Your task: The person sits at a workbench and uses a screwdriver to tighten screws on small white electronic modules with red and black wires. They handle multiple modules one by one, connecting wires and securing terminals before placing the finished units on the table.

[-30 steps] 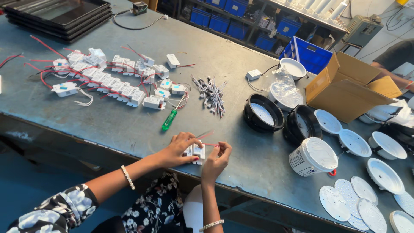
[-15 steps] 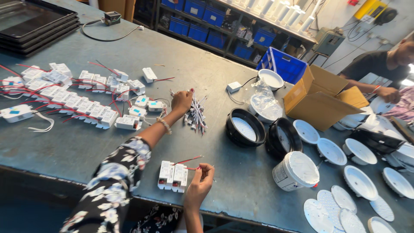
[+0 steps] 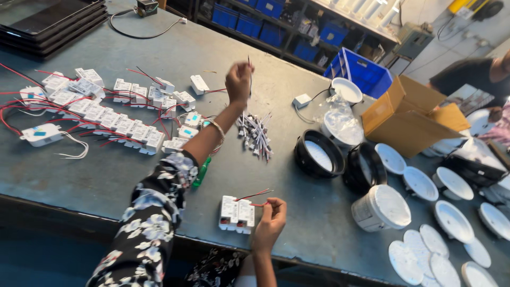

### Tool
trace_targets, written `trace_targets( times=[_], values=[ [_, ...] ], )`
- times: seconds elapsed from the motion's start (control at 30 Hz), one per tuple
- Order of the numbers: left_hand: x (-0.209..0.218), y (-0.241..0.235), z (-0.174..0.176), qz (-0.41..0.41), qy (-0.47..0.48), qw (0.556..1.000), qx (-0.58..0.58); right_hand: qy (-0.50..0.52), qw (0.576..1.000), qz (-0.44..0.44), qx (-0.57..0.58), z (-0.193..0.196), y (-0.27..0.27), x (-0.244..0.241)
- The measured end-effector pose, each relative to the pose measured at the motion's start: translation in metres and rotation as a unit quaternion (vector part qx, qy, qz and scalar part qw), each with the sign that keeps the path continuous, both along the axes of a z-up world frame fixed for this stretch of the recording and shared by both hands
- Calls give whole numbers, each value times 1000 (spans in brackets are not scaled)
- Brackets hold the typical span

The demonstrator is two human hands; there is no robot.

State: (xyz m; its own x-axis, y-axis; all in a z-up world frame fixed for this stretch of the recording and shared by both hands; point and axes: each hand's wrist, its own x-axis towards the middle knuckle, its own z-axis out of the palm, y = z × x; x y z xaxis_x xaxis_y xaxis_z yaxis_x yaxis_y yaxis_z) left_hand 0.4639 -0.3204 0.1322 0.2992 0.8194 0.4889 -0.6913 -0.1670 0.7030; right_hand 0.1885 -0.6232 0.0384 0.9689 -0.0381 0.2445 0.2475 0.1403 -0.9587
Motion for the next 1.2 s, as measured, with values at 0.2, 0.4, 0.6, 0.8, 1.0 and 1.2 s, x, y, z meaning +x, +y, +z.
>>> trace_targets(
  times=[0.2,0.4,0.6,0.8,1.0,1.2],
  values=[
    [-93,12,63,-138,-58,984,93,-7,998,-13,-61,5,3,-4],
    [-161,-3,42,-182,17,979,89,-26,993,-28,-108,6,6,-4],
    [-269,-34,46,-301,119,936,139,-43,991,-35,-118,-2,6,-2],
    [-414,-98,24,-452,215,860,100,-85,991,-44,-92,-14,0,-2],
    [-482,-152,2,-555,234,796,-56,22,996,7,92,12,-16,-78],
    [-496,-163,-14,-549,252,794,-67,77,930,316,172,72,-44,-159]
  ],
)
